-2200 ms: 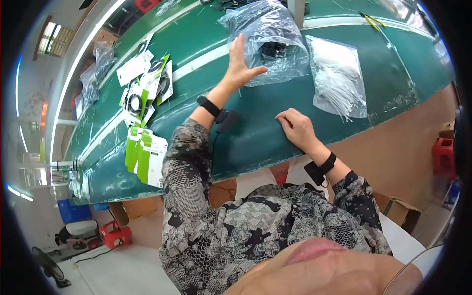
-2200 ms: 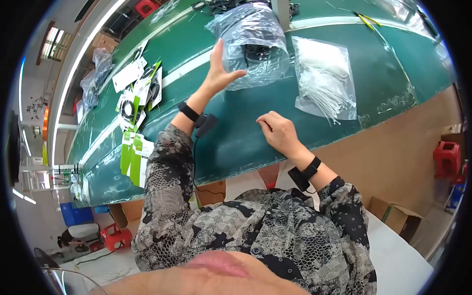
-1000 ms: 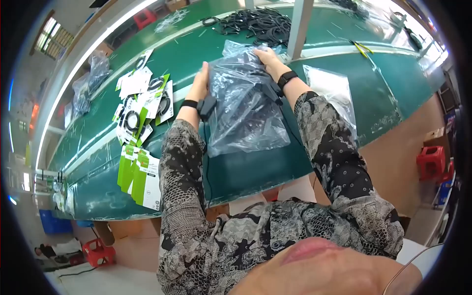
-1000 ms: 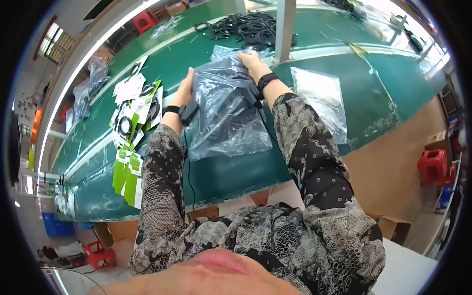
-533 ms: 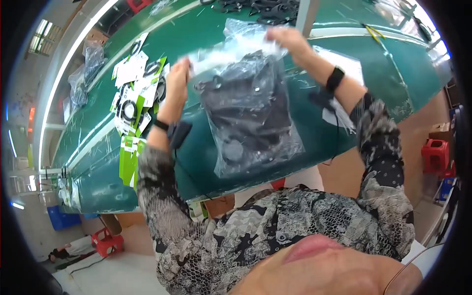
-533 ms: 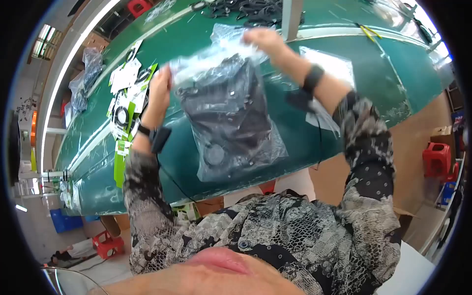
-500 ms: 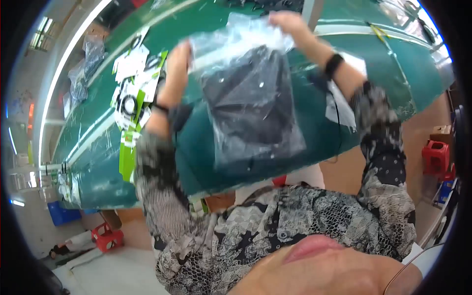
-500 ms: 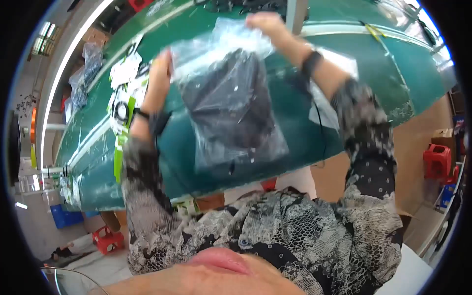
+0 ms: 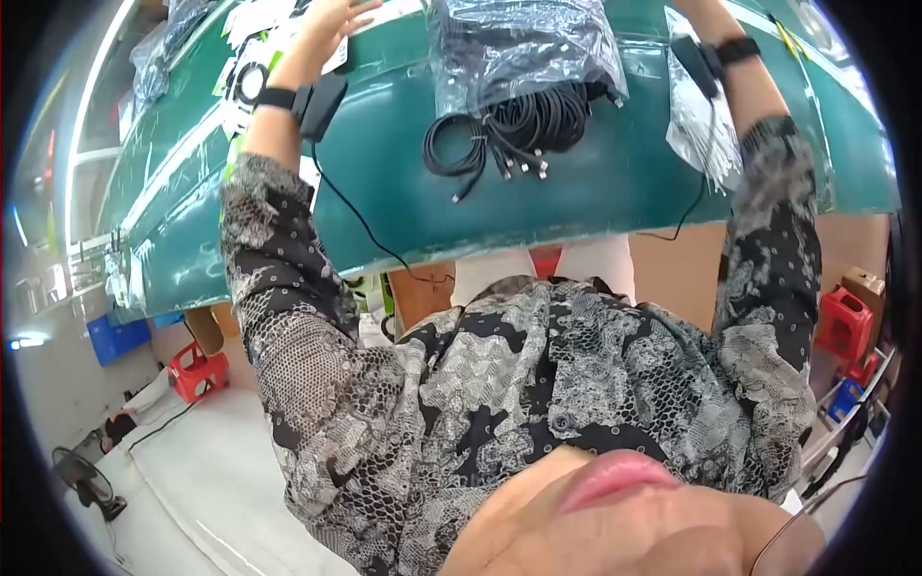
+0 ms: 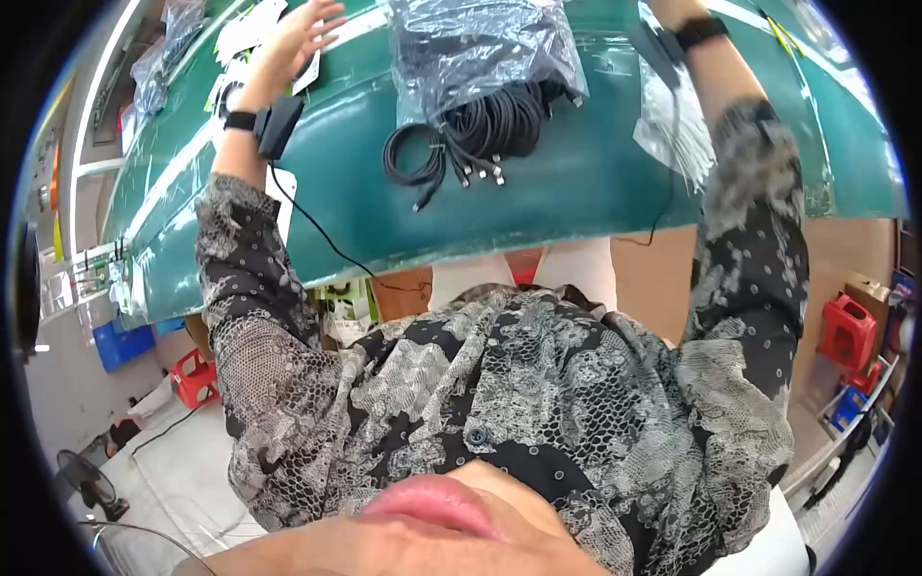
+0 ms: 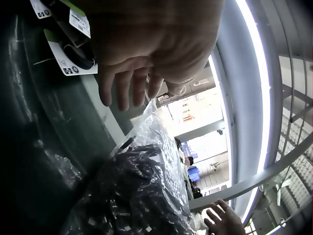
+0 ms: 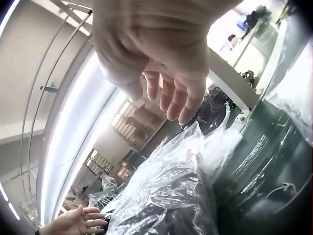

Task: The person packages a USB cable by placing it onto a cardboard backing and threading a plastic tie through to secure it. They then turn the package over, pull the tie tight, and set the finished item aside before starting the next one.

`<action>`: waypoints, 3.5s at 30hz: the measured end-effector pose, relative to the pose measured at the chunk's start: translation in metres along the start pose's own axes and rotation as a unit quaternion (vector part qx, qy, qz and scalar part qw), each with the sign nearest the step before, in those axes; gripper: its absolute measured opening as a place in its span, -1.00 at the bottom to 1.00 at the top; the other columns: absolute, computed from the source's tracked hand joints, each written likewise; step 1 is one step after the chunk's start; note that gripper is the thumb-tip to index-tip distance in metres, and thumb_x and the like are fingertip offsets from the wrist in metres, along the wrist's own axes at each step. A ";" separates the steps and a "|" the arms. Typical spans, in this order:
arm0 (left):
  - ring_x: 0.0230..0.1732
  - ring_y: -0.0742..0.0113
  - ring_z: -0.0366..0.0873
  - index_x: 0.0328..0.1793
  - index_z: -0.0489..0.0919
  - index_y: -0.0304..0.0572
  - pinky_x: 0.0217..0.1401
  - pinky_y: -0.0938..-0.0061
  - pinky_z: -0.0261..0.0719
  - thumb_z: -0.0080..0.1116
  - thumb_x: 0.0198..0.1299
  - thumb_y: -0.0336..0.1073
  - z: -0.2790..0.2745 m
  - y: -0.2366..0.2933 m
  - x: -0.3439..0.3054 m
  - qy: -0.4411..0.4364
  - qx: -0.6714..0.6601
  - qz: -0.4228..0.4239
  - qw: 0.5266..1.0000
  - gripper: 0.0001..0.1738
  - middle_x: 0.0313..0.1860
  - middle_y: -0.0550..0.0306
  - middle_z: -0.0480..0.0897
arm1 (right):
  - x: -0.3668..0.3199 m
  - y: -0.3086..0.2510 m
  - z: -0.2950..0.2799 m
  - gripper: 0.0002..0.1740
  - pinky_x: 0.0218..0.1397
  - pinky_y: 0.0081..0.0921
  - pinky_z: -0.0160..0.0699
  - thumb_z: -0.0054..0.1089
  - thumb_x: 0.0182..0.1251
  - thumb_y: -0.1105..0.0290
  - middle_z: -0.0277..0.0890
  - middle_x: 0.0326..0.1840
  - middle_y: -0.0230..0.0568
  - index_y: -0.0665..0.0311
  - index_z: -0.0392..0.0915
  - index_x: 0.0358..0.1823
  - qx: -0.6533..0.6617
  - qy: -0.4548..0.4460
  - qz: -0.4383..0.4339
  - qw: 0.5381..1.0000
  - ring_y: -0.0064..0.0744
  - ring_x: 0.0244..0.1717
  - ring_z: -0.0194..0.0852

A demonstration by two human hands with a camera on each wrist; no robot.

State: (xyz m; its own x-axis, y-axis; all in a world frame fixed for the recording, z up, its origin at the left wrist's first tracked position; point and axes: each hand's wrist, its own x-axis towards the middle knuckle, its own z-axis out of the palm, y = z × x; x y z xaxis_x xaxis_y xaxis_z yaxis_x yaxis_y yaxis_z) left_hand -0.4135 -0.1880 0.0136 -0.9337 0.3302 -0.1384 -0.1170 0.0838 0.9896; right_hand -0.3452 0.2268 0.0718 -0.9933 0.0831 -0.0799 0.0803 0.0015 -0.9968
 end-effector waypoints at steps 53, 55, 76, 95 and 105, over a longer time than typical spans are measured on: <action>-0.21 0.15 0.60 -0.36 0.61 -0.28 -0.18 0.24 0.50 0.22 0.11 -0.08 -0.150 -0.162 -0.387 0.458 0.332 -0.047 0.823 -0.66 -0.33 -0.01 0.67 | -0.261 0.164 0.099 -0.70 -0.54 -0.77 0.19 0.02 0.41 0.29 0.40 -0.26 -0.41 0.29 0.41 0.07 0.261 -0.256 0.057 0.929 -0.74 -0.56 0.18; -0.22 0.23 0.60 -0.30 0.59 -0.29 -0.22 0.36 0.54 0.18 0.18 -0.20 -0.144 -0.165 -0.390 0.470 0.207 -0.016 0.858 -0.75 -0.31 0.02 0.66 | -0.262 0.166 0.097 -0.66 -0.47 -0.77 0.23 -0.01 0.42 0.31 0.42 -0.22 -0.40 0.32 0.37 0.13 0.255 -0.295 0.015 0.921 -0.74 -0.51 0.20; -0.38 0.44 0.54 -0.04 0.46 -0.41 -0.34 0.59 0.52 0.12 0.21 -0.38 0.180 -0.116 -0.198 0.091 0.047 -0.018 0.995 -0.74 -0.31 0.11 0.60 | -0.293 0.122 0.026 -0.67 -0.30 -0.69 0.31 -0.16 0.49 0.22 0.48 -0.17 -0.35 0.34 0.49 -0.07 -0.011 -0.091 -0.071 0.993 -0.70 -0.42 0.22; -0.36 0.35 0.54 -0.05 0.49 -0.37 -0.24 0.59 0.50 0.10 0.23 -0.29 0.188 -0.072 -0.237 0.150 0.266 0.245 0.920 -0.72 -0.32 0.10 0.60 | -0.281 0.115 0.060 -0.81 0.10 -0.48 0.33 0.09 0.32 0.34 0.55 -0.24 -0.35 0.32 0.49 -0.16 -0.169 -0.088 -0.222 0.956 -0.49 -0.10 0.43; -0.37 0.48 0.46 -0.05 0.50 -0.32 -0.31 0.63 0.45 0.01 0.35 -0.21 0.267 -0.071 -0.276 -0.004 -0.394 0.039 0.918 -0.72 -0.30 0.17 0.54 | -0.333 0.092 0.071 -0.74 0.02 -0.40 0.40 0.21 0.20 0.43 0.50 -0.27 -0.29 0.29 0.51 -0.08 -0.436 0.166 -0.529 0.709 -0.33 -0.30 0.48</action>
State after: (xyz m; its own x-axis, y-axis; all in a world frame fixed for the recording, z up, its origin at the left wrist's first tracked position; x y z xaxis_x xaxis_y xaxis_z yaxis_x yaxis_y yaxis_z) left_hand -0.0574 -0.0340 -0.0289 -0.9475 0.3138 -0.0621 -0.2610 -0.6461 0.7172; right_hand -0.0126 0.1288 0.0063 -0.4730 -0.1944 0.8594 -0.5313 0.8410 -0.1022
